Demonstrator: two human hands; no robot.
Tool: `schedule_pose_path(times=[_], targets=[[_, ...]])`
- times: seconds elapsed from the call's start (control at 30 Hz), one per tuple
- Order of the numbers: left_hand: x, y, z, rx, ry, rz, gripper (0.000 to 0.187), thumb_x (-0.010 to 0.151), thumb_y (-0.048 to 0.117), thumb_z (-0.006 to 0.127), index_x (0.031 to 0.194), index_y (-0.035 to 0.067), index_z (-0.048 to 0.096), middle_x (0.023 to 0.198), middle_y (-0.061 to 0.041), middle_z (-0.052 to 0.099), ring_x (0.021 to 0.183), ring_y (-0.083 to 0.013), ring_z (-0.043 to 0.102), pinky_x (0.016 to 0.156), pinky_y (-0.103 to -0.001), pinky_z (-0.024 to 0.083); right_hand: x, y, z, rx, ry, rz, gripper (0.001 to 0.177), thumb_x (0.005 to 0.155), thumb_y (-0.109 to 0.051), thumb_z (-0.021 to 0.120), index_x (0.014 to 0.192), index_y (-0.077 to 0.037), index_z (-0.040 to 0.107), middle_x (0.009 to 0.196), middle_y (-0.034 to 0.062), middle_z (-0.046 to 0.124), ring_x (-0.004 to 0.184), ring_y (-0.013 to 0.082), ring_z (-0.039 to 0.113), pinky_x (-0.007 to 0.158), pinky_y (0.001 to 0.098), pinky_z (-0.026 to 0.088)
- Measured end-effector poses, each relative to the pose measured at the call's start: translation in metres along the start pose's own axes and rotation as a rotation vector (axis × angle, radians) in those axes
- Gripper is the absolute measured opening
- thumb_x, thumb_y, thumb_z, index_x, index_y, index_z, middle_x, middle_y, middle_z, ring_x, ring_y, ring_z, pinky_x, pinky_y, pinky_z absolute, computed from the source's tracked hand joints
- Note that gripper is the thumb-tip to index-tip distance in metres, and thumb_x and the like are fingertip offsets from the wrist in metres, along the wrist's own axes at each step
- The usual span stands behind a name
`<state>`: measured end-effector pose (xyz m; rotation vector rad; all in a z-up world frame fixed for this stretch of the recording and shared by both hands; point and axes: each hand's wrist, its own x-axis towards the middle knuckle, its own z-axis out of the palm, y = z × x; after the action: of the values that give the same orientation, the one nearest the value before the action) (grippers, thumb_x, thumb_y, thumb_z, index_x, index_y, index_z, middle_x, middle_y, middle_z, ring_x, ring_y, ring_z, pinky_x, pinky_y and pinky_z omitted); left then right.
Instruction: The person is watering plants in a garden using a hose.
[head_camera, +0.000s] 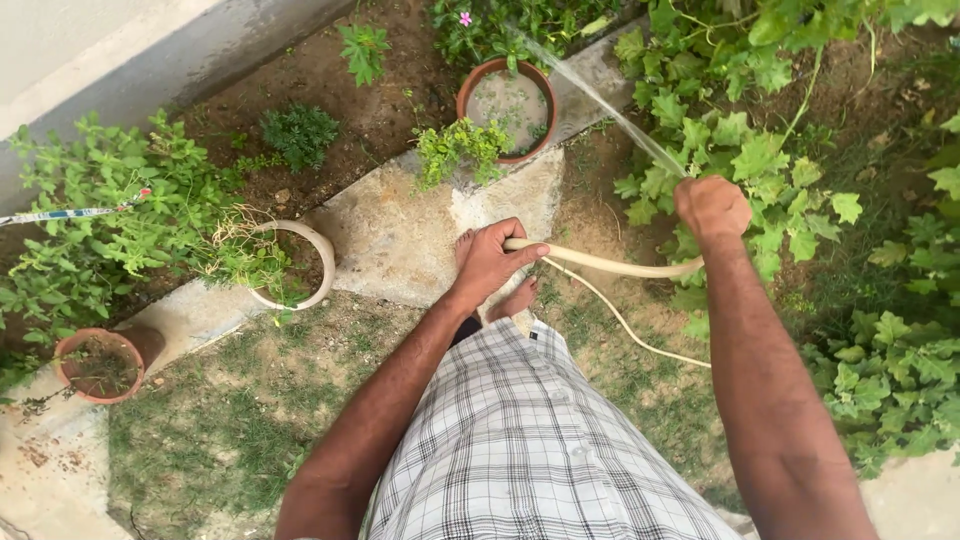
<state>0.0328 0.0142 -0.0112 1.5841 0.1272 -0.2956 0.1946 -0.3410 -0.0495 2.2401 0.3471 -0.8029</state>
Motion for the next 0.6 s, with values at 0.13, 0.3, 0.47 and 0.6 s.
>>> schedule_pose_path(times=[0.13,0.3,0.47,0.6], targets=[[-0.006,0.013,-0.011,0.133,0.071,-0.029,0.04,0.085,0.035,0.085,0.071,0.009,0.057,0.059,0.007,0.051,0.058,-0.0036,0.042,0.053,-0.026,0.036,0.011,-0.01,-0.003,-0.193,0.067,-0.058,0.035,0.101,-0.004,0.058,0.135,-0.012,0.057,0.08,0.002,0.058,0.057,0.0056,0.056,0.034,0.0209,0.046],[-0.012,0.009,-0.017,0.168,0.113,-0.014,0.039,0.084,0.037,0.085,0.07,0.01,0.059,0.057,0.006,0.055,0.054,-0.0044,0.046,0.054,-0.028,0.04,0.05,-0.02,0.017,0.084,0.072,0.12,0.025,0.11,-0.023,0.046,0.121,-0.012,0.066,0.075,0.0032,0.059,0.053,0.0088,0.055,0.037,0.026,0.045],[-0.015,-0.017,-0.014,0.082,0.125,-0.004,0.04,0.086,0.037,0.083,0.07,0.01,0.058,0.058,0.006,0.052,0.056,-0.0043,0.043,0.055,-0.028,0.038,0.017,-0.022,-0.059,0.725,0.106,0.411,0.052,0.108,-0.046,0.046,0.098,-0.005,0.077,0.076,0.0086,0.064,0.063,0.0201,0.063,0.051,0.035,0.051],[-0.016,-0.018,-0.016,0.071,0.154,0.02,0.042,0.087,0.036,0.084,0.07,0.009,0.057,0.058,0.006,0.05,0.056,-0.0046,0.04,0.056,-0.027,0.036,0.014,-0.022,-0.082,0.71,0.163,0.352,0.056,0.107,-0.046,0.043,0.096,-0.002,0.075,0.086,0.0157,0.075,0.074,0.0282,0.075,0.061,0.0419,0.06]])
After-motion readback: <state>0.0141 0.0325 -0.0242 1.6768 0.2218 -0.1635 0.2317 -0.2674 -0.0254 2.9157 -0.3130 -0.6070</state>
